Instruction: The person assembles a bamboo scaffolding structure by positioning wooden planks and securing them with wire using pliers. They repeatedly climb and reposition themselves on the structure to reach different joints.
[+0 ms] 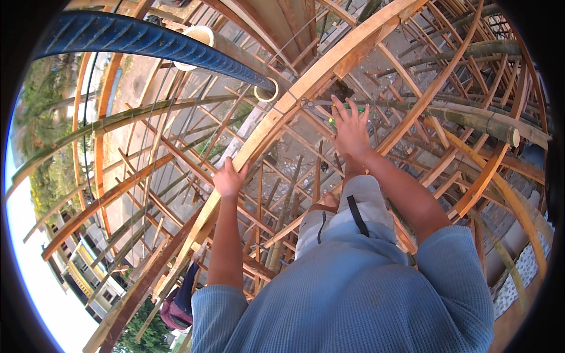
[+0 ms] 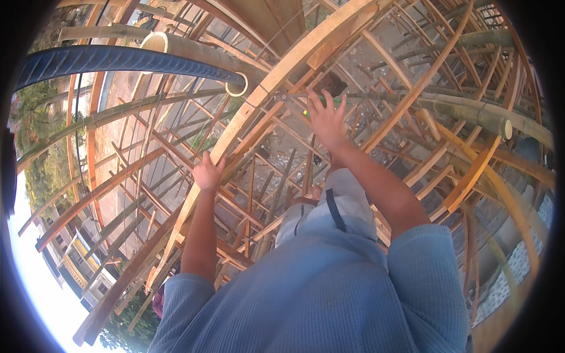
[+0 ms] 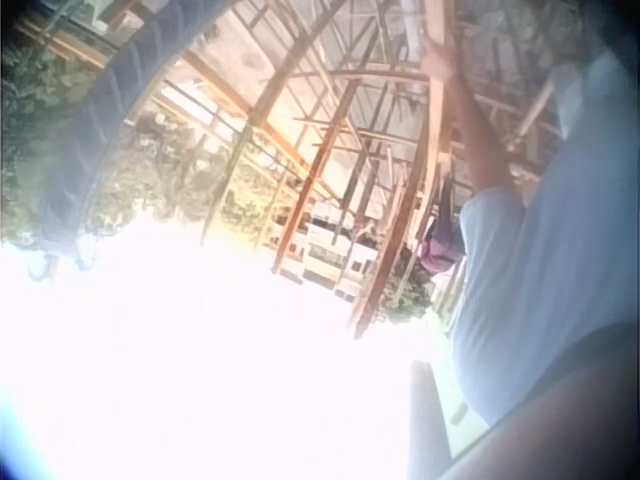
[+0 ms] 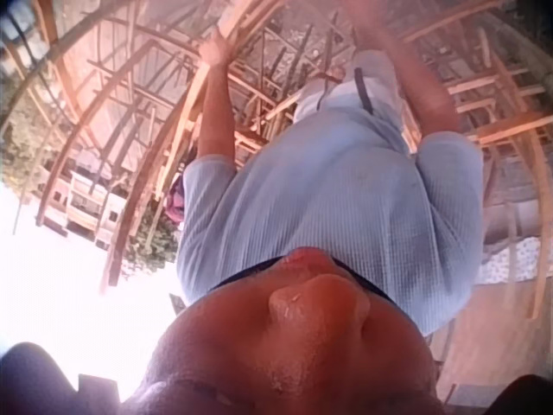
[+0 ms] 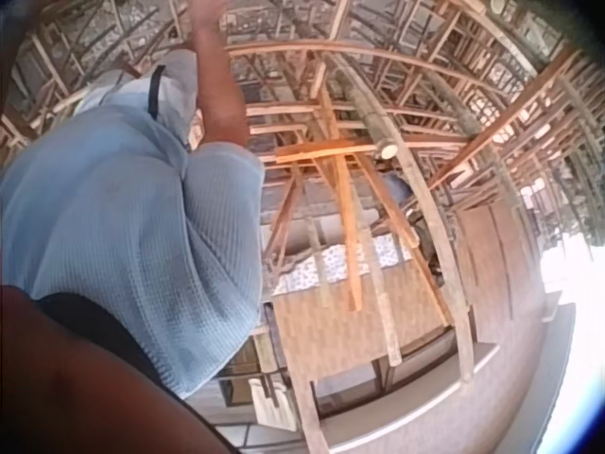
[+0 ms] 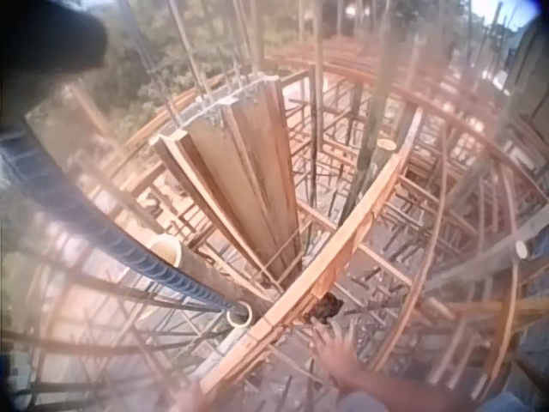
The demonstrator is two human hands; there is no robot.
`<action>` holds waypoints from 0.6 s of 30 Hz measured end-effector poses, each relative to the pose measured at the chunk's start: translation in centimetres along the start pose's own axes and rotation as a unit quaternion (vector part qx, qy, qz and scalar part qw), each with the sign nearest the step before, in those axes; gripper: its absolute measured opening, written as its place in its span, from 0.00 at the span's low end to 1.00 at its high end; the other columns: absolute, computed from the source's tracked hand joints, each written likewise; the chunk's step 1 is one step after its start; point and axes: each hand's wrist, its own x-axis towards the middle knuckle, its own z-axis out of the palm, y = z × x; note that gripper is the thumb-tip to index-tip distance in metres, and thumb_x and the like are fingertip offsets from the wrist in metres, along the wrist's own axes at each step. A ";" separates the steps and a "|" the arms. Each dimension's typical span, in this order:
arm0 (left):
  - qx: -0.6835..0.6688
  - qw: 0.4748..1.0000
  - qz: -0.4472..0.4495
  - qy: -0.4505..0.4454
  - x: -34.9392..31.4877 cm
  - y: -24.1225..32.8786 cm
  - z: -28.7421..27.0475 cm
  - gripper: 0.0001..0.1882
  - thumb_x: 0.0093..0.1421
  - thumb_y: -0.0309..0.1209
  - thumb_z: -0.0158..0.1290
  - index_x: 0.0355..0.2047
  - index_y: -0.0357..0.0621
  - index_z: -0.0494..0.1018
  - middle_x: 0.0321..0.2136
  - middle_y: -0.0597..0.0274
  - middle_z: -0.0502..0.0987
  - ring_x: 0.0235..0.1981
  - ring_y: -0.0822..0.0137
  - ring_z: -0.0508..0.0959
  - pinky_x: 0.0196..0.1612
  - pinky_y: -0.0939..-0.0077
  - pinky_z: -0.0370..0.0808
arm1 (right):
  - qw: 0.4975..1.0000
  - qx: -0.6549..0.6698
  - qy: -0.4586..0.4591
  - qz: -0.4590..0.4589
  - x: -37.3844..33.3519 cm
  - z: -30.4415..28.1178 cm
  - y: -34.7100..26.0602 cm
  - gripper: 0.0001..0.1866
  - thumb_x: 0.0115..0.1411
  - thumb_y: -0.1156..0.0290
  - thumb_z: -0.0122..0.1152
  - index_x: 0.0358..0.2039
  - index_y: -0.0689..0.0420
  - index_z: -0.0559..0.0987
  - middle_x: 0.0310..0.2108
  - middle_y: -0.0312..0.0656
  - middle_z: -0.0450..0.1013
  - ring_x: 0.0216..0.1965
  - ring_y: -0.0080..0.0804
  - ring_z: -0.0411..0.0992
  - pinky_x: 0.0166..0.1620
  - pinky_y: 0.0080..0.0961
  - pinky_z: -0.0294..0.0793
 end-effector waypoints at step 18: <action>0.003 1.000 0.008 0.014 0.0 -0.1 0.1 0.30 0.55 0.61 0.63 0.28 0.46 0.69 0.16 0.53 0.78 0.18 0.51 0.81 0.21 0.56 0.77 | 0.998 0.053 0.006 0.037 -1.8 2.0 -3.8 0.49 0.43 0.66 0.81 0.67 0.54 0.70 0.75 0.31 0.50 0.69 0.42 0.56 0.71 0.67 0.46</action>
